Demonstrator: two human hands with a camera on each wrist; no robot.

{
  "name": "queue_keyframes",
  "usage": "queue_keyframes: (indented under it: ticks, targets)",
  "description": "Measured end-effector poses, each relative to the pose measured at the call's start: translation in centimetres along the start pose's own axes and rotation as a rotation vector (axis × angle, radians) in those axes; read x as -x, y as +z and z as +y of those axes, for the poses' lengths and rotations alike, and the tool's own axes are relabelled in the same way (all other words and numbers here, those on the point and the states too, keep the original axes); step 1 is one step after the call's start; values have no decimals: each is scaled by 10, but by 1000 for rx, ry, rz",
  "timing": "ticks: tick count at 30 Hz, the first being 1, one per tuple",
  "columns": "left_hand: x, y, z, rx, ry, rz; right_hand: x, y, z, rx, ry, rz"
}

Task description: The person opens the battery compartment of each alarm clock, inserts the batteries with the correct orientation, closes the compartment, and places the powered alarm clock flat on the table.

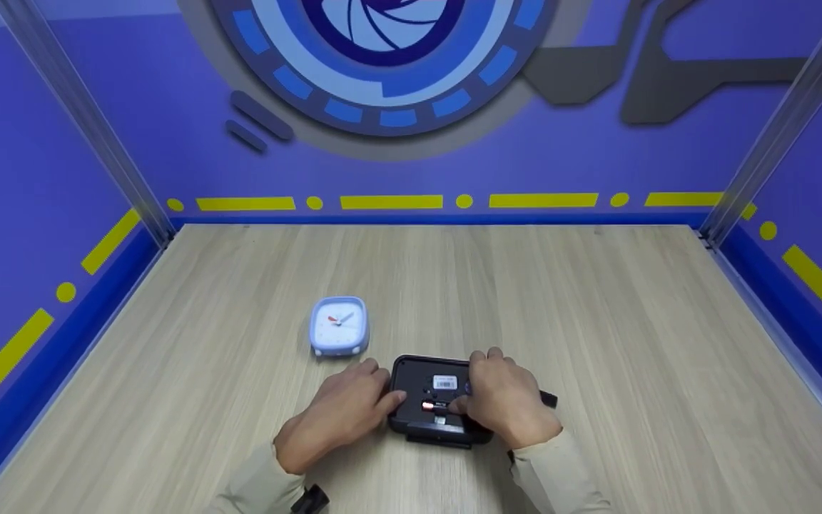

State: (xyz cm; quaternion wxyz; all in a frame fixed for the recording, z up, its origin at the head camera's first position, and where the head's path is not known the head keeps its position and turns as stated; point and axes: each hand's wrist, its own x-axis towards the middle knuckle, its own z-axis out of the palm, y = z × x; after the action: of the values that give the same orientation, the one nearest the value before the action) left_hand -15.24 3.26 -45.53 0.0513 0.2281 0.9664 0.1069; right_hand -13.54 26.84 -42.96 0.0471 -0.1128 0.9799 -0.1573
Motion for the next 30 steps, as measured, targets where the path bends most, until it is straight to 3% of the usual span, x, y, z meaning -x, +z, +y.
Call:
queue_keyframes:
  ticks: [16, 30]
  targets:
    - [2, 1, 0, 20, 8, 6, 0, -1, 0, -6, -15, -15]
    - [0, 15, 12, -86, -73, 135, 0, 1, 0, -10, -34, -17]
